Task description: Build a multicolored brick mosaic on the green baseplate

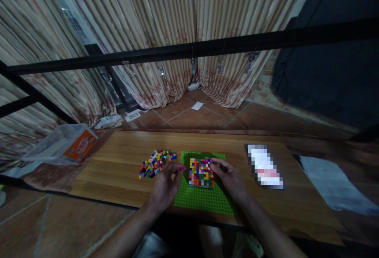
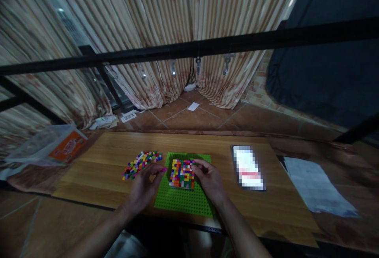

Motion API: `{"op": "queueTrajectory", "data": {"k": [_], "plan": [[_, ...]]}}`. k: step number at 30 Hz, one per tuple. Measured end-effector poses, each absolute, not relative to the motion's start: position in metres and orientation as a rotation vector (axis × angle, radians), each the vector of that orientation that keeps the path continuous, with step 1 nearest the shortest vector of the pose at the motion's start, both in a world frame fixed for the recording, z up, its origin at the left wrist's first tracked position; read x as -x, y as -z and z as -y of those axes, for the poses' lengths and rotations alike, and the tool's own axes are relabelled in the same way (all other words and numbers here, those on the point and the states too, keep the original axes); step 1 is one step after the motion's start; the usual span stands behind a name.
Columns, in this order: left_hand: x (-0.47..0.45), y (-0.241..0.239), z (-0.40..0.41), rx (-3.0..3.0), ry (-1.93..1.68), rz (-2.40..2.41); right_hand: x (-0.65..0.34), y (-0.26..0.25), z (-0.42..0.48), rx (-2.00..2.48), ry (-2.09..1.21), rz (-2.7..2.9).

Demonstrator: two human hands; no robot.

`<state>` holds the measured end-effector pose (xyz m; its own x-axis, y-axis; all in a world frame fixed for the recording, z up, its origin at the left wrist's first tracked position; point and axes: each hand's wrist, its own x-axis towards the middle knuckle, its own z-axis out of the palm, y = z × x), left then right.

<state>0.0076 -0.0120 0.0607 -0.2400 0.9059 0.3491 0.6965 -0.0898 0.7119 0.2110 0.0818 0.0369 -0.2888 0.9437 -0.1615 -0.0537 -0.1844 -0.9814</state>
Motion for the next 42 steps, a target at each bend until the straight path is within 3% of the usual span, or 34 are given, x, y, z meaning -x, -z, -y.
{"op": "queueTrajectory", "data": {"k": [17, 42], "plan": [[-0.055, -0.070, -0.024, -2.199, -0.967, -1.830, -0.223, -0.046, -0.089, 1.224, -1.455, 1.321], [-0.064, -0.061, -0.024, -2.327, -1.074, -1.915, -0.218, -0.039, -0.087, 1.053, -1.565, 1.337]]}}
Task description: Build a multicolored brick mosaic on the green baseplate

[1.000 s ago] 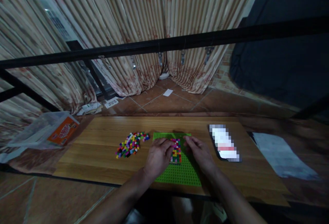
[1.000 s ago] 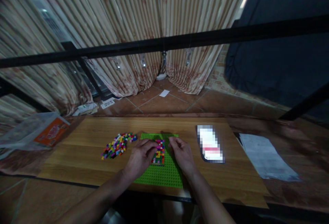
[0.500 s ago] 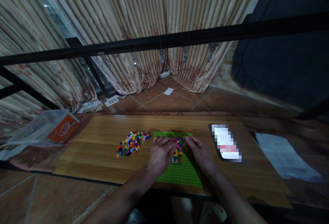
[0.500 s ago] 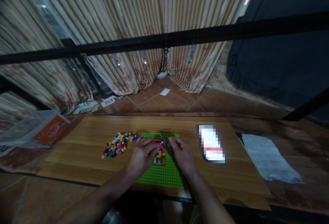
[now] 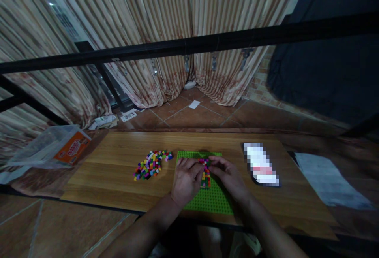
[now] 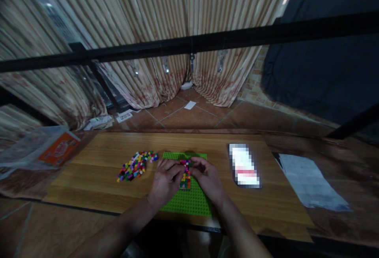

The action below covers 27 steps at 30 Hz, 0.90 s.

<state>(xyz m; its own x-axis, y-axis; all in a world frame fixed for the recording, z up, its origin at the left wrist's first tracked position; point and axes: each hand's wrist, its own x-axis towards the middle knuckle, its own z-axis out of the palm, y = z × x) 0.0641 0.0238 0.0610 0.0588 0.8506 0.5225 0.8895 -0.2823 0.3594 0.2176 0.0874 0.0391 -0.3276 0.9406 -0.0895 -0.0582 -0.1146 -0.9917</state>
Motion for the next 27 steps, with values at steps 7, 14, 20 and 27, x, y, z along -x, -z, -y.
{"op": "queueTrajectory", "data": {"k": [7, 14, 20, 27], "plan": [[-0.066, -0.058, -0.023, 2.215, 1.055, 1.809, -0.213, -0.034, -0.087, 1.088, -1.503, 1.373], [-0.068, -0.057, -0.024, 2.219, 1.060, 1.801, -0.210, -0.034, -0.085, 1.098, -1.481, 1.399], [-0.067, -0.060, -0.022, 2.261, 1.060, 1.791, -0.207, -0.037, -0.081, 1.186, -1.461, 1.426], [-0.067, -0.063, -0.017, 2.309, 1.015, 1.796, -0.207, -0.038, -0.083, 1.162, -1.475, 1.445]]}}
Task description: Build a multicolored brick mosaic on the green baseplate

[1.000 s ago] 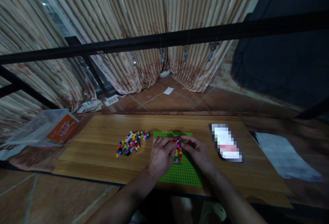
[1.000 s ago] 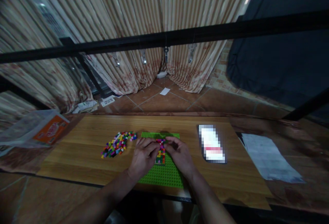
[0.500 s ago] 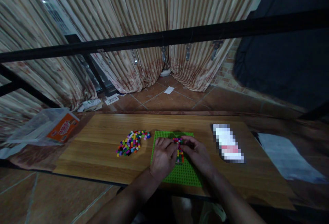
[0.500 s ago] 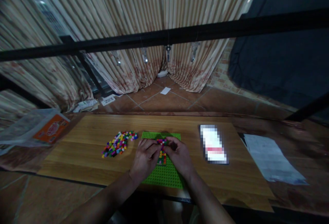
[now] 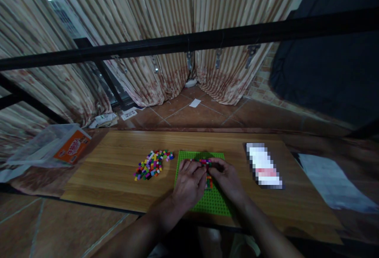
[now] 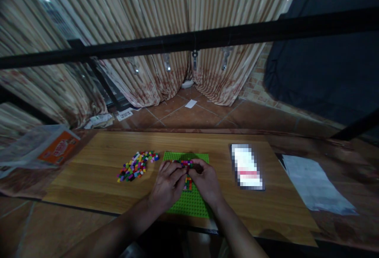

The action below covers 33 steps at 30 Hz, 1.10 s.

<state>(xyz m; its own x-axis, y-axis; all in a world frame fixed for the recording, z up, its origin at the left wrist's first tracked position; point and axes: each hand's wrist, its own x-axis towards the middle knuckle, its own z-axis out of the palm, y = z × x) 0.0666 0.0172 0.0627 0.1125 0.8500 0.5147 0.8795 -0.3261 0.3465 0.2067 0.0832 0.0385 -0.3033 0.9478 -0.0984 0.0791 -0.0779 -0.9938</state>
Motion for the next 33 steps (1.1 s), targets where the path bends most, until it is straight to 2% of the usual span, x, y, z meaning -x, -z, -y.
{"op": "queueTrajectory", "data": {"k": [11, 20, 33], "plan": [[-0.014, -0.060, 0.004, 2.050, 1.081, 1.936, -0.218, -0.038, -0.088, 1.206, -1.456, 1.414], [0.070, -0.053, 0.021, 1.690, 0.749, 2.331, -0.225, -0.033, -0.092, 1.292, -1.351, 1.523], [0.054, -0.046, 0.021, 1.853, 0.527, 2.288, -0.226, -0.031, -0.093, 1.313, -1.328, 1.540]]}}
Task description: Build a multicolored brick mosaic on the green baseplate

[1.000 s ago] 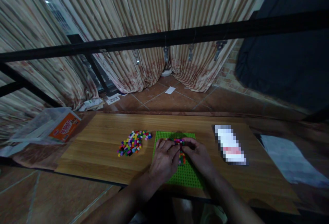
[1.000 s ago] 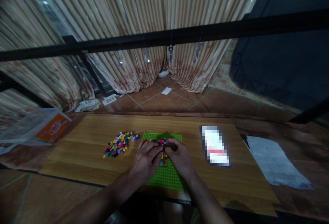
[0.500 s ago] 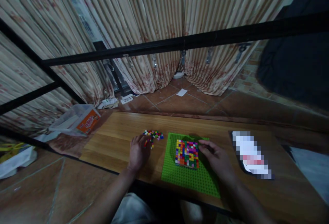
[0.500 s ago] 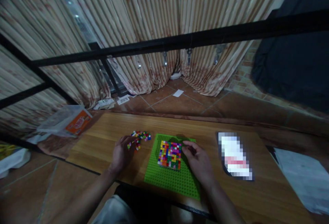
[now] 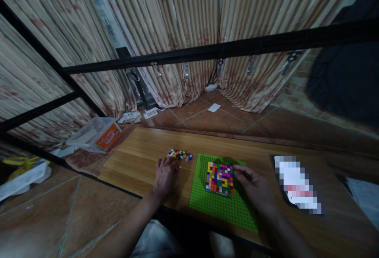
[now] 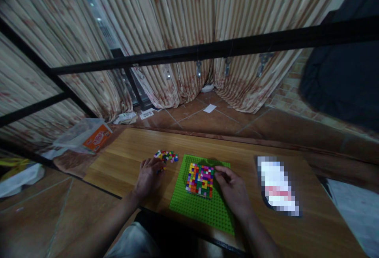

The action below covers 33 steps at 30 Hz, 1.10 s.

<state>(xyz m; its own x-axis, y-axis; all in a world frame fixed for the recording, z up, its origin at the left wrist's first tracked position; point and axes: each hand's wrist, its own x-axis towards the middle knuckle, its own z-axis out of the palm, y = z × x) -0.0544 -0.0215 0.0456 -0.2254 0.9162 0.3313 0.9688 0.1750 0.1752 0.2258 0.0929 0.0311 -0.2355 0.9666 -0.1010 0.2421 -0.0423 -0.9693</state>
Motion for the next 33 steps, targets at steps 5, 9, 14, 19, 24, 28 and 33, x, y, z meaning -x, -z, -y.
{"op": "queueTrajectory", "data": {"k": [5, 9, 14, 19, 24, 28, 33], "plan": [[0.052, -0.045, 0.019, 1.886, 0.518, 2.293, -0.226, -0.028, -0.094, 1.298, -1.328, 1.555], [0.045, -0.048, 0.018, 1.996, 0.534, 2.244, -0.225, -0.031, -0.093, 1.306, -1.344, 1.550], [0.035, -0.051, 0.018, 2.102, 0.586, 2.234, -0.227, -0.034, -0.091, 1.308, -1.324, 1.561], [0.029, -0.055, 0.019, 2.074, 0.572, 2.278, -0.228, -0.032, -0.092, 1.295, -1.318, 1.589], [0.024, -0.057, 0.016, 2.071, 0.476, 2.239, -0.226, -0.035, -0.092, 1.292, -1.315, 1.589], [0.023, -0.053, 0.011, 2.084, 0.353, 2.227, -0.224, -0.037, -0.091, 1.276, -1.290, 1.584], [0.026, -0.043, 0.009, 2.039, 0.348, 2.196, -0.224, -0.036, -0.091, 1.217, -1.255, 1.597]]}}
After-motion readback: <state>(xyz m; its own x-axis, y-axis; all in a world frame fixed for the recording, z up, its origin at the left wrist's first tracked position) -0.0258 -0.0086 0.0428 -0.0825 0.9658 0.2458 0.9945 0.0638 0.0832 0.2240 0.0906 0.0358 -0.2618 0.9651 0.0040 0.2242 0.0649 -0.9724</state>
